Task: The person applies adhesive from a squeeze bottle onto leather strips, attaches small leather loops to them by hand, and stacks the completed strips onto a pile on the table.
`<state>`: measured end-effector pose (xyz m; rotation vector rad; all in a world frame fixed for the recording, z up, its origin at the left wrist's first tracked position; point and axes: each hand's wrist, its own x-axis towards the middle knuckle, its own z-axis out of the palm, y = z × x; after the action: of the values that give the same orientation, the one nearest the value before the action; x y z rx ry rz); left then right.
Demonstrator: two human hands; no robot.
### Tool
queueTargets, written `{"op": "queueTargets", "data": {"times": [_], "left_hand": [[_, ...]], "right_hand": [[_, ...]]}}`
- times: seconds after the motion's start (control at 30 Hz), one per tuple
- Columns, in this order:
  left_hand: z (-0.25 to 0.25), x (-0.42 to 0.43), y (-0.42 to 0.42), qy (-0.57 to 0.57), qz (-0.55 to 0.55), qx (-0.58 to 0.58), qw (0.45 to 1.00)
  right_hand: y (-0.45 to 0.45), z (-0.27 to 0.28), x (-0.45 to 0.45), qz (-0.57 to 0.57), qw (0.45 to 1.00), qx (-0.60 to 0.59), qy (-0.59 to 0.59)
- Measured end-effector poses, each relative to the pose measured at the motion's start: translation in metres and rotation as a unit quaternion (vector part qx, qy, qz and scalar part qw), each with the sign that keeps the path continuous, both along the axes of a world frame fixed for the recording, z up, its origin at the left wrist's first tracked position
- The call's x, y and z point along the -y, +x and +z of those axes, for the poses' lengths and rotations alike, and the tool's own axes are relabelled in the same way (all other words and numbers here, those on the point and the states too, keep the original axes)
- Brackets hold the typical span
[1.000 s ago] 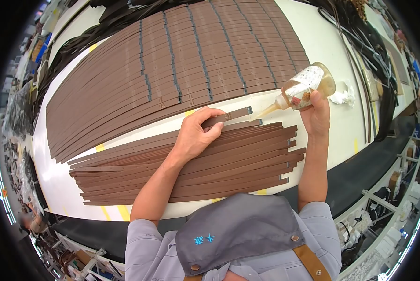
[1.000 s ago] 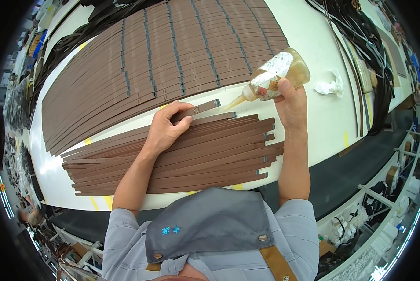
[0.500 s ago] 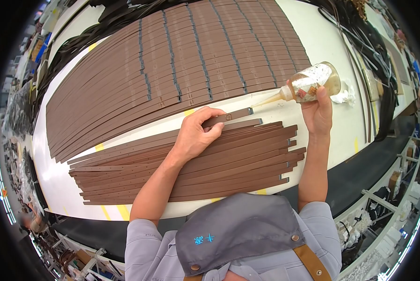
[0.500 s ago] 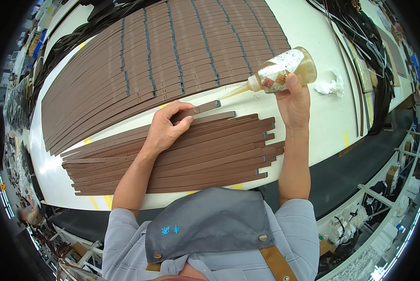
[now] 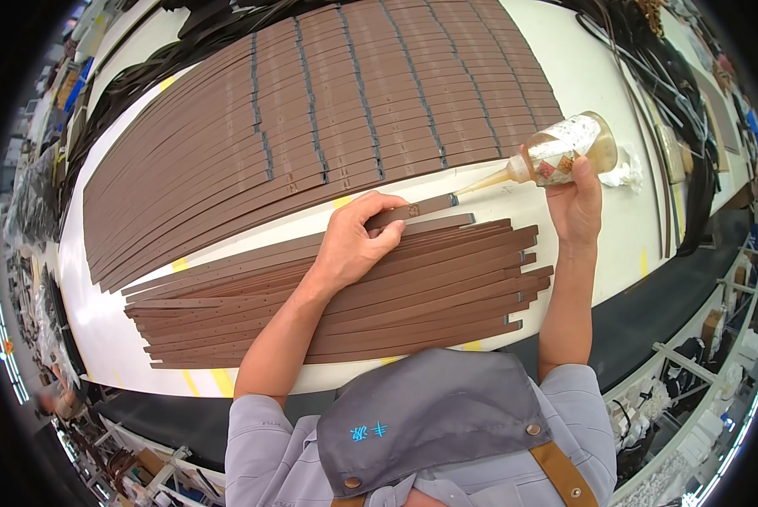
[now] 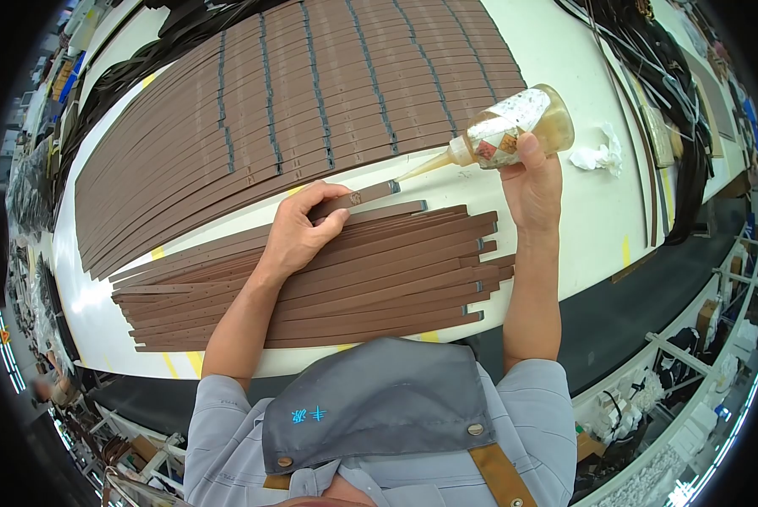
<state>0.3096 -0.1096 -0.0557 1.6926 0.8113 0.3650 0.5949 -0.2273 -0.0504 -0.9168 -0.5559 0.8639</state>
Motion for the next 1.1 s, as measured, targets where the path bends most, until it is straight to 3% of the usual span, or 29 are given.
{"op": "queueTargets", "data": {"times": [0.67, 0.83, 1.1], "left_hand": [[-0.0005, -0.0005, -0.0005, -0.006, 0.002, -0.007, 1.0], [-0.0001, 0.0018, 0.0021, -0.007, 0.018, 0.013, 1.0], [-0.0005, 0.0023, 0.0027, 0.008, 0.017, 0.008, 1.0]], "right_hand": [[0.0007, -0.003, 0.0023, 0.041, 0.998, 0.013, -0.036], [0.0012, -0.0045, 0.0021, 0.057, 0.994, -0.092, 0.025], [0.0091, -0.0066, 0.002, 0.043, 0.984, -0.165, 0.044]]}}
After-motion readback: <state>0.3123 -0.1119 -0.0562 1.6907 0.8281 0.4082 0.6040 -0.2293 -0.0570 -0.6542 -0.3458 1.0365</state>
